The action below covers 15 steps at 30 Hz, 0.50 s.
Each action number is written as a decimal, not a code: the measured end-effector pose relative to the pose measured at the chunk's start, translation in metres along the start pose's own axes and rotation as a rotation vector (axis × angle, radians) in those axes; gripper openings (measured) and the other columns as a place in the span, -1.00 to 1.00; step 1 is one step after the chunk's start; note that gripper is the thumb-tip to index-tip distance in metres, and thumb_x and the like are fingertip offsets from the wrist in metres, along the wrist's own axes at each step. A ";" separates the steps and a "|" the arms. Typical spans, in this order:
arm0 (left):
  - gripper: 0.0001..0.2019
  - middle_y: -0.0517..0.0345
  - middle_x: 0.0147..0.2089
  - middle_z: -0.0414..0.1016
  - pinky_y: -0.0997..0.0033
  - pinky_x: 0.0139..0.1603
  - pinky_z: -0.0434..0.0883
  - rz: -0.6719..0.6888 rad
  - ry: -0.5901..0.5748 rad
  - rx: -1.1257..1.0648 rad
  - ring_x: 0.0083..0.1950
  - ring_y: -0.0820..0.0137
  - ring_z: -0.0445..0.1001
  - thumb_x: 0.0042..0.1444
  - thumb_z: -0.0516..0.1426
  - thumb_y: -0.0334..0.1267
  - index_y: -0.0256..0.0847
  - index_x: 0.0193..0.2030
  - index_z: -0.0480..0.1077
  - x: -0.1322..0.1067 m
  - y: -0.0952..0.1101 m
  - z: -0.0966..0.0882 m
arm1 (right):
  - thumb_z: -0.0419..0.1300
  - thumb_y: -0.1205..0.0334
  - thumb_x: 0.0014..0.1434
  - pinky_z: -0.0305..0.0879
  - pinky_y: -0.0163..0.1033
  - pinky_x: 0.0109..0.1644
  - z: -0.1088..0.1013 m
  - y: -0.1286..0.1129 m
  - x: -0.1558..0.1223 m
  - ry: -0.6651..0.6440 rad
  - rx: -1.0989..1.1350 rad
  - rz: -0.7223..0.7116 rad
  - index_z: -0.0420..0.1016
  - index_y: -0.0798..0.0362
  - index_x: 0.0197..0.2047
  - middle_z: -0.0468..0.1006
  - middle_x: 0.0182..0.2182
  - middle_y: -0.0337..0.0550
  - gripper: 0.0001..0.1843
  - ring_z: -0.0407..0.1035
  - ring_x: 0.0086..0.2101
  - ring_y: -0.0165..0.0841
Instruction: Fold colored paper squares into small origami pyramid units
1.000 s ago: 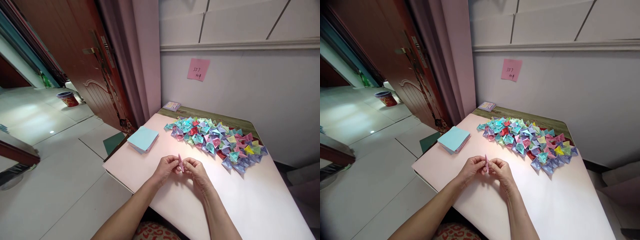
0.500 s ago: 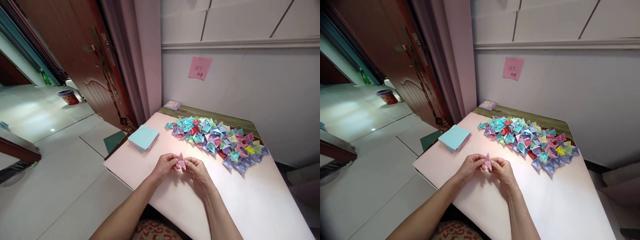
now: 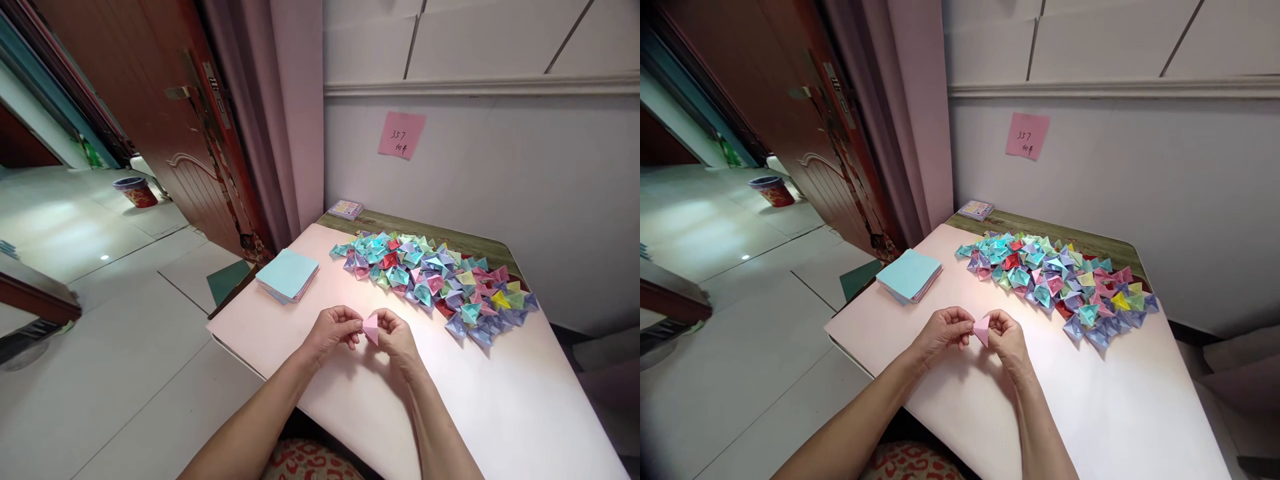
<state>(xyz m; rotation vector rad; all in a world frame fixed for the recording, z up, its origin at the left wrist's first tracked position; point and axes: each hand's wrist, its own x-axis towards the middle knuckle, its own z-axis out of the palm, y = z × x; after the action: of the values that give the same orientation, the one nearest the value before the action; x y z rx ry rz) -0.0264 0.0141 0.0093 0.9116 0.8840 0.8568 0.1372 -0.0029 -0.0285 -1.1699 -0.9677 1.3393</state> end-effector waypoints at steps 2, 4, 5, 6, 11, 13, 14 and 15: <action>-0.61 0.19 -0.51 0.48 0.56 -0.58 0.34 -0.054 -0.003 -0.068 -0.57 0.52 0.41 -0.20 0.41 -0.16 -0.32 -0.26 0.48 0.000 -0.001 -0.001 | 0.34 0.24 -0.20 0.03 -0.40 -0.61 0.000 0.003 0.002 0.034 0.000 -0.020 0.36 0.02 -0.42 0.38 -0.62 -0.39 -0.74 0.17 -0.66 -0.51; -0.58 0.21 -0.52 0.46 0.59 -0.59 0.31 -0.101 0.001 -0.115 -0.59 0.56 0.39 -0.20 0.42 -0.19 -0.32 -0.19 0.48 0.000 -0.003 0.000 | 0.31 0.25 -0.20 -0.01 -0.40 -0.64 0.001 0.005 0.003 0.041 0.007 -0.006 0.33 0.00 -0.42 0.32 -0.66 -0.43 -0.75 0.11 -0.69 -0.52; -0.57 0.21 -0.52 0.46 0.61 -0.59 0.29 -0.124 0.000 -0.132 -0.59 0.57 0.37 -0.20 0.42 -0.20 -0.33 -0.18 0.48 -0.001 -0.004 0.000 | 0.31 0.25 -0.20 -0.02 -0.40 -0.65 0.002 0.005 0.003 0.043 0.014 0.005 0.33 -0.01 -0.41 0.32 -0.67 -0.44 -0.74 0.10 -0.70 -0.52; -0.58 0.20 -0.52 0.46 0.62 -0.59 0.27 -0.145 -0.008 -0.146 -0.60 0.59 0.36 -0.19 0.42 -0.21 -0.33 -0.18 0.49 -0.001 -0.005 0.001 | 0.31 0.25 -0.21 -0.03 -0.40 -0.65 0.002 0.005 0.003 0.048 0.024 0.014 0.32 -0.01 -0.40 0.32 -0.68 -0.45 -0.73 0.10 -0.70 -0.52; -0.63 0.16 -0.49 0.47 0.64 -0.62 0.23 -0.217 -0.104 -0.176 -0.61 0.62 0.34 -0.11 0.38 -0.10 -0.36 -0.27 0.49 -0.001 -0.010 0.004 | 0.36 0.29 -0.24 -0.02 -0.40 -0.63 0.001 -0.001 0.000 0.045 0.060 0.013 0.29 0.00 -0.50 0.32 -0.69 -0.44 -0.71 0.09 -0.69 -0.53; -0.64 0.17 -0.50 0.47 0.63 -0.63 0.21 -0.225 -0.134 -0.169 -0.62 0.62 0.35 -0.09 0.37 -0.07 -0.35 -0.31 0.49 -0.001 -0.011 0.004 | 0.39 0.28 -0.23 0.00 -0.40 -0.60 0.000 -0.002 -0.001 0.054 0.039 -0.012 0.33 0.03 -0.55 0.35 -0.67 -0.40 -0.73 0.12 -0.66 -0.52; -0.64 0.18 -0.50 0.47 0.63 -0.64 0.20 -0.230 -0.145 -0.165 -0.62 0.61 0.35 -0.09 0.37 -0.06 -0.35 -0.33 0.48 -0.001 -0.011 0.004 | 0.40 0.27 -0.24 0.03 -0.39 -0.59 0.000 -0.003 -0.002 0.057 0.032 -0.025 0.36 0.04 -0.57 0.38 -0.65 -0.38 -0.75 0.16 -0.63 -0.51; -0.64 0.18 -0.50 0.47 0.63 -0.65 0.20 -0.239 -0.156 -0.162 -0.62 0.61 0.35 -0.08 0.36 -0.06 -0.35 -0.34 0.48 -0.001 -0.011 0.003 | 0.42 0.26 -0.24 0.06 -0.38 -0.56 -0.001 -0.003 -0.002 0.053 0.030 -0.032 0.41 0.06 -0.56 0.41 -0.63 -0.35 -0.76 0.19 -0.61 -0.49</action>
<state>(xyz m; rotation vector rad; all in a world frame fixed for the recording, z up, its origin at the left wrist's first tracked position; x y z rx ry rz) -0.0211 0.0081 0.0004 0.7051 0.7585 0.6322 0.1385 -0.0044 -0.0250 -1.1570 -0.9216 1.2865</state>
